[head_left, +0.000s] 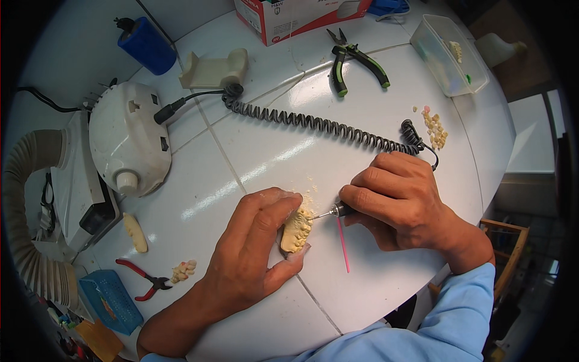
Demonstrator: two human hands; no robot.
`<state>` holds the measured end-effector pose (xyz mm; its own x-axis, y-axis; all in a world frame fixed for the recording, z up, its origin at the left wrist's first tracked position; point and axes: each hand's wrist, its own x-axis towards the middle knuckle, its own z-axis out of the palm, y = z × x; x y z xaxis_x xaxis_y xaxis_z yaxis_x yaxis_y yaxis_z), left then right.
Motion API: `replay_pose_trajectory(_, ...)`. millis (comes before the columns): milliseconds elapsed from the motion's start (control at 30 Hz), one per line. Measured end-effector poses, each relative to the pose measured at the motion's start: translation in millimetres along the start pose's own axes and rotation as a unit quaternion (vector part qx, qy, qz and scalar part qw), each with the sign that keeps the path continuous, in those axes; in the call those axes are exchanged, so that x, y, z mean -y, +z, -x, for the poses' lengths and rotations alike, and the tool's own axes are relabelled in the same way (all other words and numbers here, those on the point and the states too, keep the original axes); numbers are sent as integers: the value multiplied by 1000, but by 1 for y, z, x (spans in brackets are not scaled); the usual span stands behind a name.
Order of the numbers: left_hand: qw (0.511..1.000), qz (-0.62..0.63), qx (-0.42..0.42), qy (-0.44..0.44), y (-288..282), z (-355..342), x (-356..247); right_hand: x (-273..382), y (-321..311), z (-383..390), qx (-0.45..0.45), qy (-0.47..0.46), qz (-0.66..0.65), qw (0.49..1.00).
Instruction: Trimming and refining a plaster dental arch model using a rotary tool and hand tools.
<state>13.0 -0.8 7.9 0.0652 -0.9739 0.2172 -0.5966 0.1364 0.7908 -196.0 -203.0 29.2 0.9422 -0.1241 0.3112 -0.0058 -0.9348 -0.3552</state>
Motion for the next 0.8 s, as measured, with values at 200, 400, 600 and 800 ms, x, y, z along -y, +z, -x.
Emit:
replay_pose_trajectory(200,1000,-14,-5,7,-1,0,0,1,-1,-3,5,-4,0,1000)
replay_pose_trajectory(400,1000,-7,-1,6,2,2,4,-1,0,-2,8,-4,3,1000)
replay_pose_trajectory(600,1000,-11,-4,3,0,1,1,0,-1,-3,11,2,-3,1000)
replay_pose_trajectory(800,1000,-9,-8,9,1,2,3,0,-2,-3,13,2,-3,1000)
